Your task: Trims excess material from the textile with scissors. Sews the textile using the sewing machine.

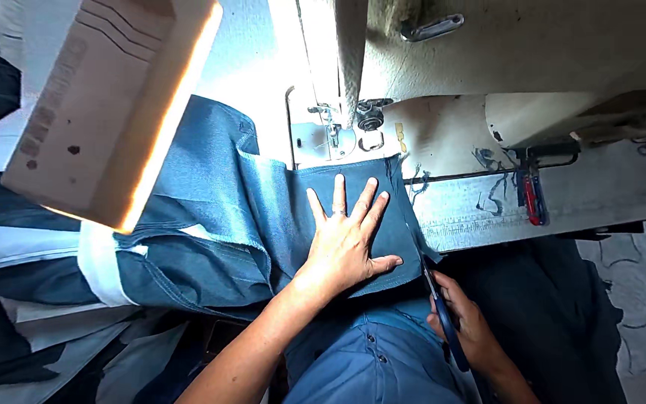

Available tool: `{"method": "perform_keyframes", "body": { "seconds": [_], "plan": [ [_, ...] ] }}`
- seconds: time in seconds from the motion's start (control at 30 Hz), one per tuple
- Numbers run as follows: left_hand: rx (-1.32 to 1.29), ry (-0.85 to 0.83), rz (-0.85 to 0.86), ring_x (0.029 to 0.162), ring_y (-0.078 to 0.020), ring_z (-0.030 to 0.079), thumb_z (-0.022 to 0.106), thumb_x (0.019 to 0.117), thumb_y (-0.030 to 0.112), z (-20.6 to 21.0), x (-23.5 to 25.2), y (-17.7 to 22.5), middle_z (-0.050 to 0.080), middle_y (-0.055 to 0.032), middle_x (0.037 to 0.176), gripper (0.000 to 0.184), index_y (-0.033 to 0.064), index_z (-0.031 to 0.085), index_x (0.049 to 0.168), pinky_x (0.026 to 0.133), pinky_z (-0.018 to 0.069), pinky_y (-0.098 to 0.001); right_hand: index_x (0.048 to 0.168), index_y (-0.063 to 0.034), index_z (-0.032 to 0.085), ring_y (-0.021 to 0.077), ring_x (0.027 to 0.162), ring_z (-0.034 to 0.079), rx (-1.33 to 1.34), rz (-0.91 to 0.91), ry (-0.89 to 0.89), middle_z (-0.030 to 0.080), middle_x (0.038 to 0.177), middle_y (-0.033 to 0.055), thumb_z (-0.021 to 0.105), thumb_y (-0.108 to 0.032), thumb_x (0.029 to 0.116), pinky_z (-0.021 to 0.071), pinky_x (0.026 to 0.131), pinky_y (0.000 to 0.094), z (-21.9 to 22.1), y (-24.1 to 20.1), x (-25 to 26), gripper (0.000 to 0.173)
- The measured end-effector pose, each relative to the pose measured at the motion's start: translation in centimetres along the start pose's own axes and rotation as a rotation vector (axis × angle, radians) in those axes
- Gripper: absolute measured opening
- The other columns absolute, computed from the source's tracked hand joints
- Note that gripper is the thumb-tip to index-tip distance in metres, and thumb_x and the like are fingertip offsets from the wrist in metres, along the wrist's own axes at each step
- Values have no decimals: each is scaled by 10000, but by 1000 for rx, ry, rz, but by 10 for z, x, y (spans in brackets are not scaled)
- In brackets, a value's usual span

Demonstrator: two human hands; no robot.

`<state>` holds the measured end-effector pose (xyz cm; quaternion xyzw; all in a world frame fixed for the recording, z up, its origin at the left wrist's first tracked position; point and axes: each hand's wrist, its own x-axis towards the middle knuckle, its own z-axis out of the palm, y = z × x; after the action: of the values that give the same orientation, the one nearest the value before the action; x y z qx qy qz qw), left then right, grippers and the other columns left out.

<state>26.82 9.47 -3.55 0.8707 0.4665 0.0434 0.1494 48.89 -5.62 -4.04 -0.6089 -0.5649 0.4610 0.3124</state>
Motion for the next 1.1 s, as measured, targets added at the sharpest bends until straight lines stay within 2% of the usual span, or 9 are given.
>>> {"method": "perform_keyframes", "body": {
  "seconds": [0.13, 0.23, 0.33, 0.43, 0.63, 0.73, 0.8, 1.0, 1.1],
  "plan": [
    [-9, -18, -8, 1532, -553, 81, 384, 831, 877, 0, -4, 4, 234, -85, 1702, 1034, 192, 365, 1606, 1011, 49, -901, 1339, 92, 550, -49, 719, 571, 0, -27, 50, 683, 918, 43, 625, -510, 925, 505, 670, 140, 8, -4, 10, 735],
    [-15, -23, -18, 1534, -547, 79, 383, 831, 877, 0, -5, 5, 231, -82, 1703, 1032, 197, 361, 1608, 1017, 45, -896, 1293, 111, 571, -65, 774, 617, 23, 18, 104, 714, 934, 29, 668, -421, 913, 529, 726, 131, 11, -9, 7, 661],
    [-12, -35, -20, 1534, -548, 76, 378, 833, 877, 0, -4, 5, 224, -83, 1705, 1035, 196, 350, 1612, 1014, 51, -897, 1248, 102, 591, -86, 679, 590, 71, 54, 160, 680, 808, -40, 701, -315, 902, 510, 633, 108, 15, -11, 2, 552],
    [-12, -33, -22, 1535, -546, 74, 378, 839, 873, 0, -4, 5, 230, -81, 1704, 1027, 195, 354, 1611, 1015, 46, -898, 1239, 102, 608, -87, 635, 575, 61, 32, 185, 669, 761, -44, 716, -269, 901, 501, 596, 101, 17, -10, -1, 514],
    [-5, -5, -12, 1532, -551, 84, 371, 834, 877, 1, -5, 5, 246, -85, 1698, 1037, 180, 371, 1603, 1011, 48, -901, 1279, 92, 615, -93, 644, 577, 47, 18, 143, 693, 792, -40, 730, -284, 890, 503, 617, 90, 2, -5, 1, 553],
    [-4, -16, 0, 1531, -552, 88, 360, 842, 874, 2, -6, 5, 243, -83, 1699, 1035, 178, 359, 1607, 1008, 65, -901, 1335, 69, 564, -66, 682, 564, 8, 42, 44, 671, 862, -23, 658, -493, 913, 503, 636, 131, -4, -8, 6, 710],
    [-15, -10, 20, 1530, -554, 89, 361, 852, 864, 4, -8, 7, 259, -86, 1693, 1021, 168, 378, 1598, 1004, 61, -906, 1336, 64, 557, -58, 725, 580, -17, 18, 35, 687, 919, 8, 619, -547, 922, 514, 668, 142, -1, -8, 11, 741],
    [-39, -19, 32, 1526, -552, 124, 362, 869, 843, 4, -18, 14, 296, -82, 1680, 992, 152, 420, 1577, 1003, 73, -908, 1291, 80, 572, -64, 816, 636, 22, 3, 102, 716, 956, 8, 649, -475, 917, 541, 737, 137, 10, -11, 18, 673],
    [-45, -23, 29, 1522, -557, 134, 380, 864, 842, 3, -18, 15, 307, -86, 1675, 994, 144, 431, 1570, 1002, 75, -909, 1238, 104, 596, -70, 723, 614, 23, 13, 166, 699, 851, -4, 687, -328, 909, 525, 682, 120, 15, -13, 16, 551]
  ]
}}
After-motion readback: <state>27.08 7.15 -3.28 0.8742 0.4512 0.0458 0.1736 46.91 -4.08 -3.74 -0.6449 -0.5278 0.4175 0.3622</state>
